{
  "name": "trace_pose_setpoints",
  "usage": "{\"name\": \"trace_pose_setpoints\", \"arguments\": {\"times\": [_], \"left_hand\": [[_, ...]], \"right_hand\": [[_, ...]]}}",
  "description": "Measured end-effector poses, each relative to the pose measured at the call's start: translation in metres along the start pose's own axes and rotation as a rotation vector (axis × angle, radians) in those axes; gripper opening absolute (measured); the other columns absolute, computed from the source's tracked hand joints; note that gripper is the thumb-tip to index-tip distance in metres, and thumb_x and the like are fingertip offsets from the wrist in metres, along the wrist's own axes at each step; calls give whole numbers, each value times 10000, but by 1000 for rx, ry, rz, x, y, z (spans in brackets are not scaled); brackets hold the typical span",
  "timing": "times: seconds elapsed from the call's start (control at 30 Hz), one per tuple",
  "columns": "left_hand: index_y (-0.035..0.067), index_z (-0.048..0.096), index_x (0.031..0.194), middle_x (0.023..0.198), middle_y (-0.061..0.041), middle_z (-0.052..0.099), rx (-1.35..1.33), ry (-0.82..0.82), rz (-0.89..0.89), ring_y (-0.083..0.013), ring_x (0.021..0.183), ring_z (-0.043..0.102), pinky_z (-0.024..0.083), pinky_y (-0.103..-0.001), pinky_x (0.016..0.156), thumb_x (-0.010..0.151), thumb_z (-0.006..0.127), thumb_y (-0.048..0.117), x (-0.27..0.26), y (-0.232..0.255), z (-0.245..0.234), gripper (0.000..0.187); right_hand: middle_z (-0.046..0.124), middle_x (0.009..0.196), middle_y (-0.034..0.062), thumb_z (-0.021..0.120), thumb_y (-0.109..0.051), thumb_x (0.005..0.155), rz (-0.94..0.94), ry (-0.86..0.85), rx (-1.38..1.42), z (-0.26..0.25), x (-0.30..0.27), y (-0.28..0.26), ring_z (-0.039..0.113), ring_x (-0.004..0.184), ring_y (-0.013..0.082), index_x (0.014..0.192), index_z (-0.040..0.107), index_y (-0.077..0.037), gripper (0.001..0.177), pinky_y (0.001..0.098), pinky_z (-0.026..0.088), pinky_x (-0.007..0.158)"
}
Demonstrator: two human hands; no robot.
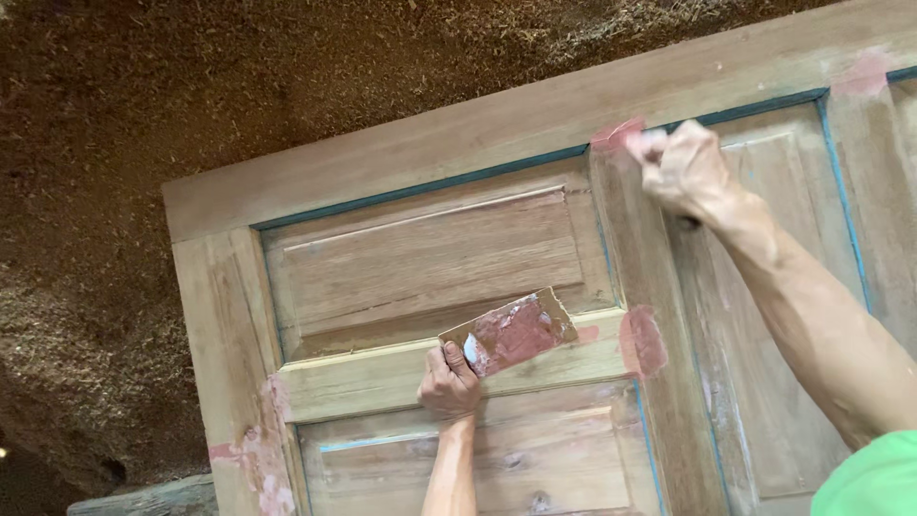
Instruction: The person applies pink wood filler to a wooden door using a putty knife and a smaller scraper. They systematically fill gaps and imperfections in the door's panels and frame, smoothing the filler into the wood grain.
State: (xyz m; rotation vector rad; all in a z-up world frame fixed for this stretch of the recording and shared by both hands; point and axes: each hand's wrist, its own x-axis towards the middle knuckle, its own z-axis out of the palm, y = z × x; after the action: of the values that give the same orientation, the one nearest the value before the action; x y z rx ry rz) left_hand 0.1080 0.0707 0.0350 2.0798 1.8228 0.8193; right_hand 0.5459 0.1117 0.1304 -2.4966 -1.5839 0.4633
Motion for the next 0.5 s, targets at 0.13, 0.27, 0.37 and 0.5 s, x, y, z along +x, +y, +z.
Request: {"name": "trace_pose_setpoints", "arguments": {"times": [0.13, 0.27, 0.37, 0.5], "left_hand": [[110, 612, 872, 733, -140, 670, 9, -41, -15, -386, 615, 663, 485, -496, 517, 1060, 498, 352, -4, 1, 0, 327], [115, 632, 899, 735, -135, 681, 1, -8, -8, -377, 600, 671, 493, -488, 502, 1049, 503, 351, 1, 0, -2, 309], [109, 630, 907, 742, -139, 680, -5, -13, 9, -382, 609, 669, 493, -489, 507, 1053, 505, 346, 0, 1, -2, 305], [105, 630, 907, 740, -139, 684, -17, -6, 7, -384, 608, 671, 494, -489, 508, 1054, 505, 346, -1, 3, -3, 308]], "right_hand": [[657, 741, 89, 449, 33, 889, 30, 55, 160, -5, 21, -8, 619, 607, 255, 820, 645, -58, 227, 416, 584, 605], [676, 751, 133, 522, 18, 814, -194, 113, -18, 17, 18, -16, 623, 661, 280, 892, 678, -105, 214, 437, 592, 822], [694, 884, 184, 567, -51, 819, -89, 123, 172, 27, 12, -7, 655, 773, 307, 1007, 790, -146, 307, 473, 583, 760], [716, 945, 182, 616, -109, 863, -275, 178, -169, 40, 1, -15, 649, 938, 331, 950, 761, -80, 171, 436, 602, 829]]}}
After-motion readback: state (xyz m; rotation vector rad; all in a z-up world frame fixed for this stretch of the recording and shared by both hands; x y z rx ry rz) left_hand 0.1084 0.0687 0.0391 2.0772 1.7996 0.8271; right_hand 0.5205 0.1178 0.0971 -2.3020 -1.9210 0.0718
